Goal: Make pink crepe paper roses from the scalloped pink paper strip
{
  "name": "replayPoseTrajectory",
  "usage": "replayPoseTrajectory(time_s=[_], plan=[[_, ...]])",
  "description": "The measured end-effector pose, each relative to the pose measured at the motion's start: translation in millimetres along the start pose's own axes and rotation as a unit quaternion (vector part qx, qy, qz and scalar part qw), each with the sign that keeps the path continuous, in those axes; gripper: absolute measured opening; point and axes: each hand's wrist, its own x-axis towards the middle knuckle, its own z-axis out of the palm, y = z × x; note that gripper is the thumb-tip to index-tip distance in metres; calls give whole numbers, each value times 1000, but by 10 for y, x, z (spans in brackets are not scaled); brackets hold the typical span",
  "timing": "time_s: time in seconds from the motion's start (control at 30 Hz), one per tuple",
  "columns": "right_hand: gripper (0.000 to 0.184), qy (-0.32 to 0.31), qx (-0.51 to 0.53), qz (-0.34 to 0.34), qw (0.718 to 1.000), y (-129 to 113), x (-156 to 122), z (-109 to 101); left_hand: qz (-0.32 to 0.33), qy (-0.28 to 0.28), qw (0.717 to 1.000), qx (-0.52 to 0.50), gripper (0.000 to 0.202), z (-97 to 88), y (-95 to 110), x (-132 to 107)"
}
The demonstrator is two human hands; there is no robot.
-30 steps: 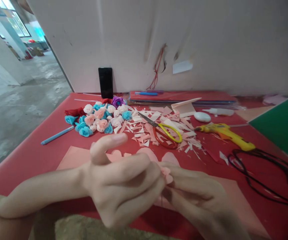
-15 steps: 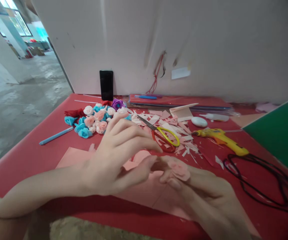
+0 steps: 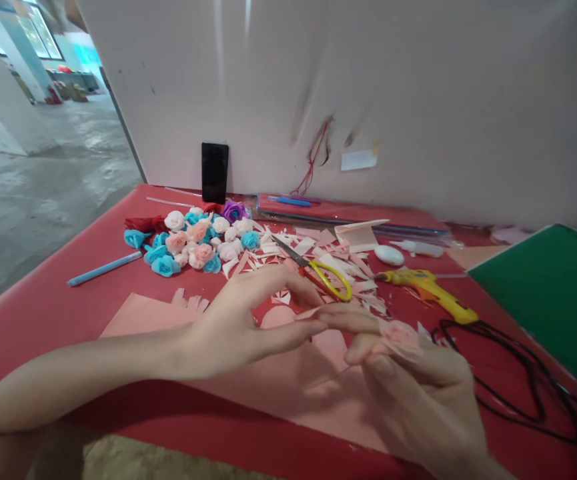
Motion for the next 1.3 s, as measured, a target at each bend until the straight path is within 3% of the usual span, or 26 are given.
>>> replayPoseTrajectory(time_s=[0.27, 0.37, 0.43, 0.5, 0.57, 0.67, 0.73, 0.83, 0.93, 1.03, 1.1, 1.3], plan=[[19, 30, -51, -2, 998, 47, 8, -6, -76, 54, 991, -92, 5, -43, -42, 45], [26, 28, -102, -59, 993, 72, 34, -23, -36, 74, 993, -82, 17, -38, -106, 45], [33, 5, -164, -118, 979, 78, 63, -71, 19, 49, 998, -38, 17, -27, -134, 34], [33, -33, -231, -197, 952, 75, 96, -146, 65, 3, 998, 22, 18, -13, -131, 17], [30, -88, -300, -232, 921, 69, 126, -224, 87, -15, 994, 58, 16, 2, -106, -3], [25, -134, -360, -260, 886, 53, 160, -281, 84, 27, 995, 38, 11, 23, -71, -29], [21, -123, -374, -277, 877, 40, 178, -257, 77, 47, 996, 21, 15, 28, -75, -34], [16, -68, -350, -295, 887, 36, 184, -160, 87, 54, 995, 22, 12, 10, -113, -21], [15, -22, -258, -240, 936, 46, 150, -63, 118, 41, 991, 52, 17, -18, -142, -4], [20, -21, -145, -83, 986, 37, 115, -4, 126, 11, 989, 71, 22, -21, -131, -7], [26, -46, -69, -12, 996, 18, 115, 17, 99, -4, 994, 50, 23, -4, -107, -20], [29, -93, 69, 65, 991, 45, 152, 38, 20, -49, 997, -64, 18, 65, -63, -56]])
